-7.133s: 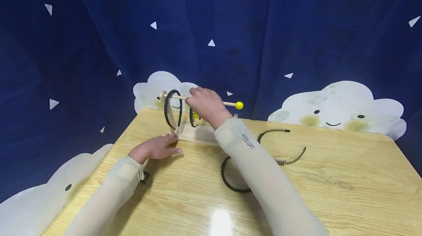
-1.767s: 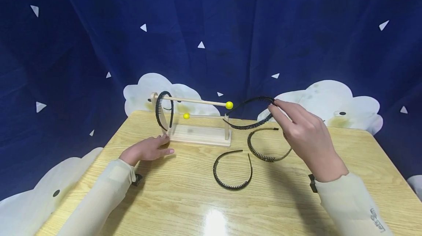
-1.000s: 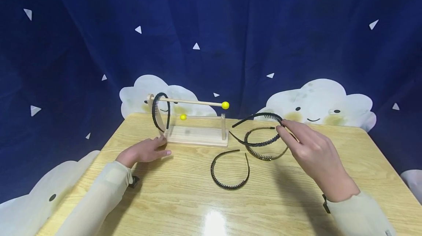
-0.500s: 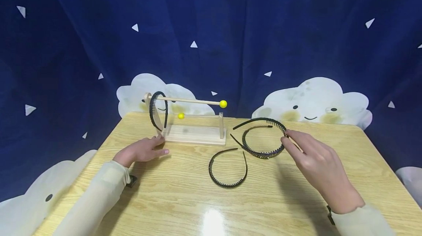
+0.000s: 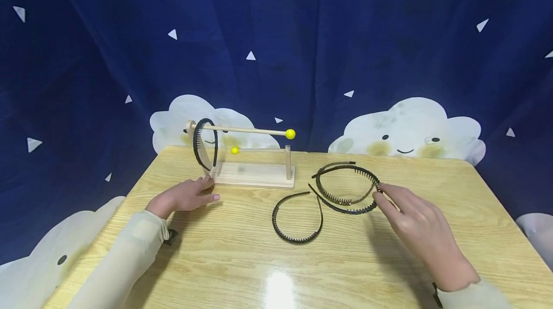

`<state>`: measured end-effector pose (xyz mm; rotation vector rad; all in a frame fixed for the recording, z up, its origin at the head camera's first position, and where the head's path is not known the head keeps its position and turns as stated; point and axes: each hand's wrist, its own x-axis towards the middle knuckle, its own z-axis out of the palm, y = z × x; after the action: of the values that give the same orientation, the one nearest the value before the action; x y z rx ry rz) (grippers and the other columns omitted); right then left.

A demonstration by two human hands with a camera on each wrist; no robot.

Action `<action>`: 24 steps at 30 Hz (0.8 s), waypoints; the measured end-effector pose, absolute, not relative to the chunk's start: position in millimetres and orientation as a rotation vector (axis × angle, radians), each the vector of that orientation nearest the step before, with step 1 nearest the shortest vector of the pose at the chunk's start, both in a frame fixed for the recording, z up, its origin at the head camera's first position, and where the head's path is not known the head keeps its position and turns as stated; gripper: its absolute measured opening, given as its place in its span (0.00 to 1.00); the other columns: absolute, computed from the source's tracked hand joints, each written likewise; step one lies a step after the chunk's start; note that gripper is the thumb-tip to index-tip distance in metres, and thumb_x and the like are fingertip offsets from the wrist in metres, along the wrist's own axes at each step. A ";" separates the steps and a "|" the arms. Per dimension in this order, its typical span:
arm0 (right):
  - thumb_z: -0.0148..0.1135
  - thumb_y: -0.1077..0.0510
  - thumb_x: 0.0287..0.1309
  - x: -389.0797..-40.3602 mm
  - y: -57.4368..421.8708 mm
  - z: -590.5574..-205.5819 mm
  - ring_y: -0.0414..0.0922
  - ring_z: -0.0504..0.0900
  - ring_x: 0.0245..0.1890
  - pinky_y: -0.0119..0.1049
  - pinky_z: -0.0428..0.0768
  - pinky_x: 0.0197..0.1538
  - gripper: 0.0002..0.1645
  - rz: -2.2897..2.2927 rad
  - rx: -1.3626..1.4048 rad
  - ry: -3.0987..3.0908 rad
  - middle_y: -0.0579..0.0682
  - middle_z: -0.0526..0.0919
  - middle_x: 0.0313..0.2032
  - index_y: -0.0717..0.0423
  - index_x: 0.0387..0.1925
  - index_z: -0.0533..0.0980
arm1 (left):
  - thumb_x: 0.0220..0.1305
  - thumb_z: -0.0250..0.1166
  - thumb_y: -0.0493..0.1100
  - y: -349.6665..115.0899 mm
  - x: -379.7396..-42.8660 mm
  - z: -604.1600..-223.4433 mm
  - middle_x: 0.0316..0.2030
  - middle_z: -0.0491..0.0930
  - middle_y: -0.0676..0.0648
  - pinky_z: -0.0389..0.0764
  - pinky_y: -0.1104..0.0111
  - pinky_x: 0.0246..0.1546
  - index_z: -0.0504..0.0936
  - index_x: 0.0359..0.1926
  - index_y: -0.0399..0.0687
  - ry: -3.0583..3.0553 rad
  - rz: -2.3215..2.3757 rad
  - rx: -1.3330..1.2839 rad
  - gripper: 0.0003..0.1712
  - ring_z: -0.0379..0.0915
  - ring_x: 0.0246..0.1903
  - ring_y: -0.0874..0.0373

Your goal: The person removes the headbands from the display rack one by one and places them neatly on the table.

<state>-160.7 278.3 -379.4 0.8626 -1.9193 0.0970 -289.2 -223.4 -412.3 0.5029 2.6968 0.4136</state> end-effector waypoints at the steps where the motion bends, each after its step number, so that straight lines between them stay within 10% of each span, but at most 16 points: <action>1: 0.40 0.64 0.75 -159.5 279.8 -381.5 0.60 0.84 0.32 0.53 0.80 0.28 0.23 0.093 0.860 -1.924 0.63 0.85 0.40 0.65 0.39 0.84 | 0.75 0.53 0.63 -223.3 -289.2 -412.0 0.75 0.48 0.30 0.50 0.42 0.71 0.56 0.77 0.36 2.699 0.412 0.503 0.45 0.45 0.73 0.32; 10: 0.36 0.60 0.80 -143.9 297.0 -406.0 0.59 0.84 0.37 0.53 0.81 0.35 0.26 0.026 0.854 -2.039 0.63 0.84 0.43 0.66 0.41 0.82 | 0.74 0.54 0.63 -223.0 -289.7 -410.8 0.75 0.49 0.30 0.52 0.41 0.70 0.57 0.77 0.37 2.706 0.416 0.507 0.45 0.46 0.73 0.31; 16: 0.32 0.58 0.81 -135.6 310.1 -424.2 0.59 0.83 0.39 0.47 0.77 0.57 0.29 0.041 0.828 -2.099 0.63 0.83 0.45 0.65 0.42 0.82 | 0.75 0.53 0.63 -222.5 -290.5 -412.7 0.75 0.50 0.30 0.52 0.41 0.70 0.57 0.77 0.37 2.713 0.408 0.521 0.44 0.47 0.72 0.31; 24: 0.30 0.59 0.82 -130.4 316.3 -435.5 0.59 0.83 0.39 0.52 0.78 0.38 0.31 0.000 0.822 -2.128 0.64 0.83 0.44 0.66 0.42 0.82 | 0.75 0.53 0.64 -223.2 -288.7 -413.0 0.75 0.51 0.31 0.53 0.42 0.70 0.57 0.77 0.39 2.708 0.410 0.496 0.44 0.47 0.73 0.32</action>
<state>-130.4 316.3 -435.5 0.8222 -2.1280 0.0000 -288.7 -223.2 -413.0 0.4965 2.7080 0.4096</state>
